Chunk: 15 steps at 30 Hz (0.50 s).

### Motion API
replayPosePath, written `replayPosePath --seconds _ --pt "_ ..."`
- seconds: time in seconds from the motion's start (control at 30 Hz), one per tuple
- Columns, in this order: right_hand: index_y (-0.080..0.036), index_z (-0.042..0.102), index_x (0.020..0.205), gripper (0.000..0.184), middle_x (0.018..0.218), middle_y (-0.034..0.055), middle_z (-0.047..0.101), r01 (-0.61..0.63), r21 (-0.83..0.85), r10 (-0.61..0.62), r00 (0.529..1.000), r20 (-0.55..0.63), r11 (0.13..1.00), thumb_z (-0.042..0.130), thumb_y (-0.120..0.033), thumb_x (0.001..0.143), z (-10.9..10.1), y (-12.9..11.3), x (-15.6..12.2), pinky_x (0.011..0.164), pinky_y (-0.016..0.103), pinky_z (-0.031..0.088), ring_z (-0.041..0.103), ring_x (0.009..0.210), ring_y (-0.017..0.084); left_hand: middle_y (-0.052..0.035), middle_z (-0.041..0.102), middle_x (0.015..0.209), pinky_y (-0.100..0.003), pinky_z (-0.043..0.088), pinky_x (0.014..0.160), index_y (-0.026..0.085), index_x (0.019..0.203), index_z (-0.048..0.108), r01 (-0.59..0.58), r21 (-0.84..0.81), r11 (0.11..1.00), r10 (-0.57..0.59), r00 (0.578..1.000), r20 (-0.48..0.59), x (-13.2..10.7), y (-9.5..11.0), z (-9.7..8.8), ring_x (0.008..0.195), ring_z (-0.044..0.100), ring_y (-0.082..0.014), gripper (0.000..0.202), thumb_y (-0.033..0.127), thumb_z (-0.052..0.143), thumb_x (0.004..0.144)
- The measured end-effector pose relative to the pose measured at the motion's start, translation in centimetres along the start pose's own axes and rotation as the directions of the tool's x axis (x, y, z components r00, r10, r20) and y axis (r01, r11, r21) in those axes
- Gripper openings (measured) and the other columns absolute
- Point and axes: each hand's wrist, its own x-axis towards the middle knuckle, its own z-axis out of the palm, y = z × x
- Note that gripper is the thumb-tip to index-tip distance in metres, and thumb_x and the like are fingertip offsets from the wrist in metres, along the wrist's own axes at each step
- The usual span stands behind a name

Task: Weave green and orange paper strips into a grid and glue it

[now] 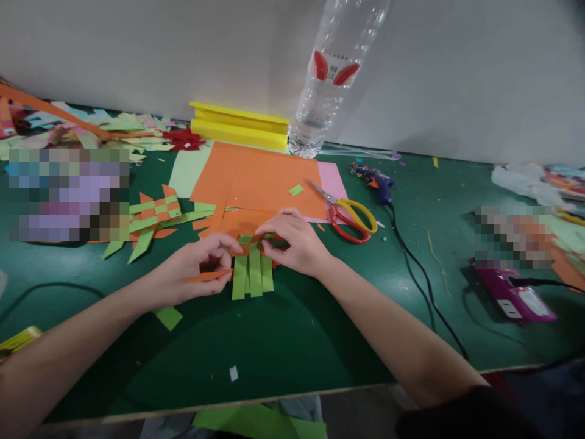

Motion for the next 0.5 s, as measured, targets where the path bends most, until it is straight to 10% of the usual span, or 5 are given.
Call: replayPosePath --seconds 0.5 --pt "-0.018 0.059 0.117 0.023 0.108 0.0066 0.073 -0.061 -0.069 0.071 0.986 0.152 0.996 0.054 -0.023 0.095 0.8 1.0 -0.3 0.105 0.041 0.041 0.066 0.099 0.018 0.0033 0.064 0.071 -0.02 0.048 0.06 0.021 0.098 0.061 0.01 0.336 0.942 0.029 0.993 -0.111 0.4 0.0 0.2 0.061 0.062 -0.0111 0.016 0.032 0.054 0.088"
